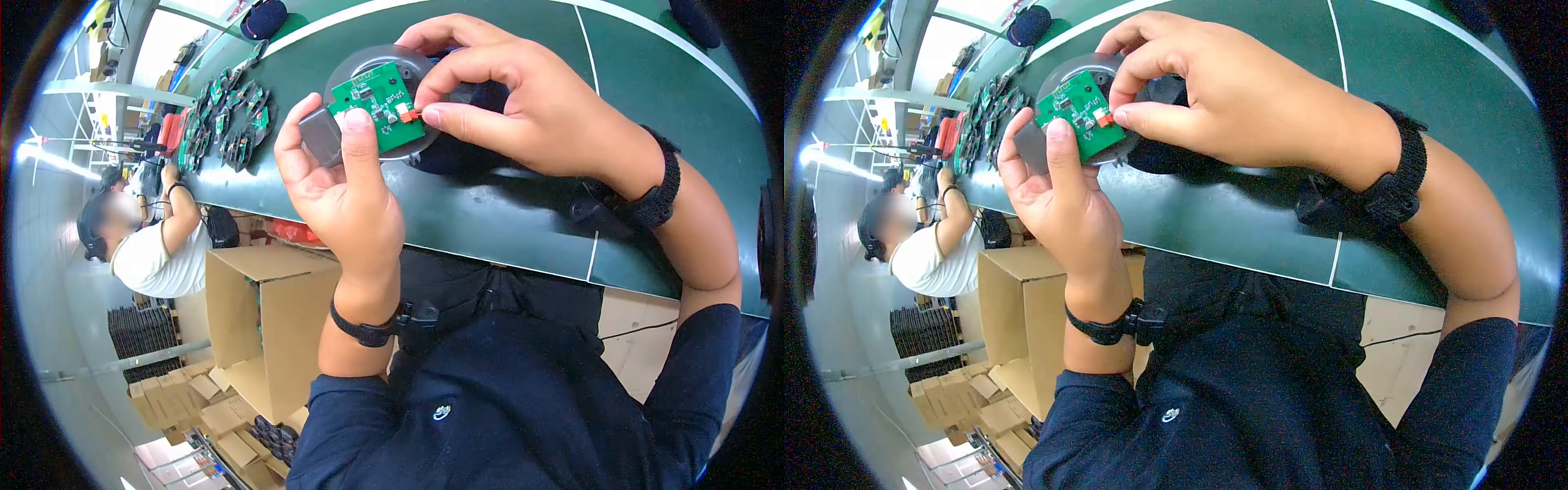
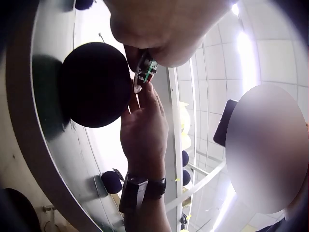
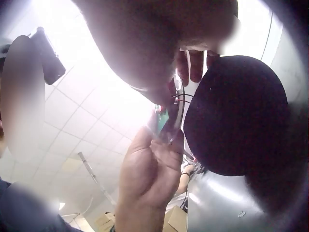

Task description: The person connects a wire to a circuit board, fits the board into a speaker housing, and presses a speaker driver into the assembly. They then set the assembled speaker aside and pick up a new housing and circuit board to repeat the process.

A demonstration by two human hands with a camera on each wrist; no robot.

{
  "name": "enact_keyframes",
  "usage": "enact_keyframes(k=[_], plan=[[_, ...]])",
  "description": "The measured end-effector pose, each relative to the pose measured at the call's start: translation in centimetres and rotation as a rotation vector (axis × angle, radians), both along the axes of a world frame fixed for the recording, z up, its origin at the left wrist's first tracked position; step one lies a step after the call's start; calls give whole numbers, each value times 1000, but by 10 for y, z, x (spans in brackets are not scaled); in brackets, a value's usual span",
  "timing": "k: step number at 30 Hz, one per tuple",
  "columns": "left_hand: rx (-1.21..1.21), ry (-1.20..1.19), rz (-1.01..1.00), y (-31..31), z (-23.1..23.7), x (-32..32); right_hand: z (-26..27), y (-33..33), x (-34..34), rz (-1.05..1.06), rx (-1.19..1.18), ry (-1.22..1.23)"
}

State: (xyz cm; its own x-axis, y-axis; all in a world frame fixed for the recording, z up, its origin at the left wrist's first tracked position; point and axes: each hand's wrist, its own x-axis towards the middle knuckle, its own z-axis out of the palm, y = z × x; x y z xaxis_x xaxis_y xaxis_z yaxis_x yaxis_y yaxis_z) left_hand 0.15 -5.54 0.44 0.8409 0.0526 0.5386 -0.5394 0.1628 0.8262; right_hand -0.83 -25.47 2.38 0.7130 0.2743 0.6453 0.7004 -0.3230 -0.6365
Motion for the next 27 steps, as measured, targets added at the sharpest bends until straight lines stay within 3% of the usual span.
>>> enact_keyframes(k=[4,9,16,18,22,23,24,25,27], plan=[[18,12,-42,5,0,3,3,0,-2,-58,-31,102],[24,6,-61,5,0,3,14,-3,-2,21,-23,253],[-38,15,-94,-5,1,-5,21,-12,-5,17,-92,244],[-22,4,-86,-7,2,-5,12,-17,10,126,-20,337],[5,21,-55,-5,1,-5,13,-19,14,129,-29,274],[-8,11,-59,-5,1,-7,18,-24,15,177,89,339],[59,-57,21,-4,0,-11,24,-28,19,226,204,398],[125,-121,105,-2,-3,-15,16,-27,24,241,467,465],[211,-395,143,2,-18,-16,4,-44,38,39,155,305]])
